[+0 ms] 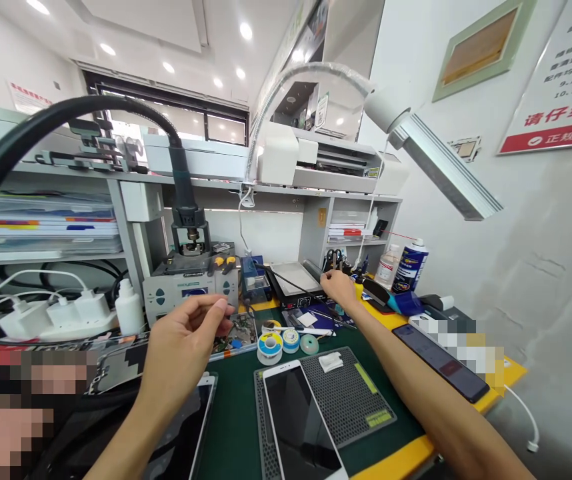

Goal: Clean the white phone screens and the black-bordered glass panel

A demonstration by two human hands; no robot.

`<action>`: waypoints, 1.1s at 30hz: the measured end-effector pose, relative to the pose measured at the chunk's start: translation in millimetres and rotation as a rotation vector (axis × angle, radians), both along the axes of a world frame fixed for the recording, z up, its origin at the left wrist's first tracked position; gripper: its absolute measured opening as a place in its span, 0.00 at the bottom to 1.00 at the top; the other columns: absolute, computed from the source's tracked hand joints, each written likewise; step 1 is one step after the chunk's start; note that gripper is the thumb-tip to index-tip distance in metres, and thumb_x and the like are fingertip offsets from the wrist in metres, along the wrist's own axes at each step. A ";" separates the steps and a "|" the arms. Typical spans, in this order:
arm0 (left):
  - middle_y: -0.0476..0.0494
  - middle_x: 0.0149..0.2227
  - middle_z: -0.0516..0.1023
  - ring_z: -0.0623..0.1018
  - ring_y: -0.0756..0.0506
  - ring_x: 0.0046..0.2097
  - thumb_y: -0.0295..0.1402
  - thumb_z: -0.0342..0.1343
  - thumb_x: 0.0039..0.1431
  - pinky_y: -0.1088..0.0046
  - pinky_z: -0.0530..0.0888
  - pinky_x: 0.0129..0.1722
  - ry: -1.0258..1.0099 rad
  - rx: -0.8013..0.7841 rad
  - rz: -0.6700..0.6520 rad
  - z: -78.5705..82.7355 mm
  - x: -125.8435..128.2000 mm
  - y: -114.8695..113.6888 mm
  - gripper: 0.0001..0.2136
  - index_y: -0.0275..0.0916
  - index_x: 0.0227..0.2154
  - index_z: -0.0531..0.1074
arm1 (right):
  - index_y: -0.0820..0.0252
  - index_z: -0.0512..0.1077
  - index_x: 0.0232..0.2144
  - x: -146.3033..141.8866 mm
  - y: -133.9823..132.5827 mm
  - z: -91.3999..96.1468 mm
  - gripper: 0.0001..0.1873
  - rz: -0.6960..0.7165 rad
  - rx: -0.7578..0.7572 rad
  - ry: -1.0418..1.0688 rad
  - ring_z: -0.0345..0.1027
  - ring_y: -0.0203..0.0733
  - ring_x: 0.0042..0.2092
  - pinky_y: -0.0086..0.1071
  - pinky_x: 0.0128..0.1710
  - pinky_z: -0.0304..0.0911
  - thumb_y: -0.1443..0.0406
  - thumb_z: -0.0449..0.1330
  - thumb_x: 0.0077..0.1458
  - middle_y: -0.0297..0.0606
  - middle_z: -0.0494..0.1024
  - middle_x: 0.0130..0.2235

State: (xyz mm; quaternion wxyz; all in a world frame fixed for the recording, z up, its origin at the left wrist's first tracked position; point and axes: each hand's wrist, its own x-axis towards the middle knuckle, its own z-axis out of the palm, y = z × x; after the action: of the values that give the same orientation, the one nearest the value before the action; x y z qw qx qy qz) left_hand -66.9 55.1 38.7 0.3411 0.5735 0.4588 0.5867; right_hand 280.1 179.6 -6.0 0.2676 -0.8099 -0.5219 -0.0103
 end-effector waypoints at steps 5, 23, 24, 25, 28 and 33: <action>0.42 0.32 0.84 0.82 0.42 0.31 0.53 0.63 0.52 0.70 0.80 0.33 0.012 0.021 -0.041 -4.6 -0.5 1.5 0.21 0.38 0.35 0.78 | 0.61 0.72 0.54 -6.0 15.1 13.5 0.18 -0.072 -0.076 -0.009 0.74 0.48 0.50 0.47 0.50 0.72 0.58 0.61 0.66 0.45 0.75 0.54; 0.42 0.34 0.84 0.81 0.44 0.32 0.51 0.61 0.57 0.70 0.79 0.34 0.006 0.023 -0.099 -4.6 -2.1 -0.6 0.19 0.38 0.36 0.77 | 0.60 0.73 0.52 1.8 -2.9 11.7 0.16 -0.038 0.098 0.060 0.74 0.46 0.48 0.45 0.48 0.73 0.58 0.61 0.67 0.44 0.76 0.52; 0.42 0.34 0.84 0.81 0.43 0.32 0.51 0.61 0.57 0.70 0.79 0.34 0.013 0.022 -0.099 -4.3 -2.2 -1.1 0.19 0.38 0.36 0.77 | 0.60 0.73 0.52 3.1 -4.4 10.6 0.16 -0.030 0.116 0.071 0.74 0.46 0.48 0.44 0.48 0.73 0.58 0.60 0.67 0.44 0.76 0.52; 0.42 0.34 0.84 0.81 0.43 0.32 0.51 0.61 0.57 0.70 0.79 0.34 0.017 0.024 -0.098 -4.2 -2.1 -1.3 0.19 0.38 0.37 0.77 | 0.61 0.73 0.52 4.4 -5.7 9.2 0.16 -0.023 0.132 0.082 0.74 0.46 0.48 0.44 0.48 0.73 0.58 0.61 0.67 0.44 0.76 0.53; 0.41 0.34 0.84 0.81 0.43 0.32 0.52 0.62 0.56 0.69 0.79 0.34 0.012 0.028 -0.095 -4.6 -1.4 -0.9 0.19 0.38 0.36 0.77 | 0.60 0.72 0.54 7.9 -8.7 4.2 0.18 -0.007 0.173 0.115 0.74 0.47 0.49 0.45 0.48 0.73 0.59 0.61 0.67 0.44 0.75 0.54; 0.42 0.34 0.84 0.81 0.43 0.32 0.51 0.62 0.56 0.69 0.79 0.35 0.010 0.024 -0.091 -6.7 -0.5 1.0 0.19 0.38 0.36 0.77 | 0.60 0.72 0.54 13.2 -11.5 -1.6 0.17 0.019 0.239 0.167 0.74 0.47 0.49 0.45 0.48 0.73 0.59 0.61 0.67 0.44 0.75 0.54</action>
State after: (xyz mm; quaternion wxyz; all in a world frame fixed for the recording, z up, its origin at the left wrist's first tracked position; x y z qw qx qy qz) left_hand -67.4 56.1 32.0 0.3583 0.6008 0.4266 0.5733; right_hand 293.2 168.2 -7.5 0.4045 -0.7655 -0.5004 -0.0024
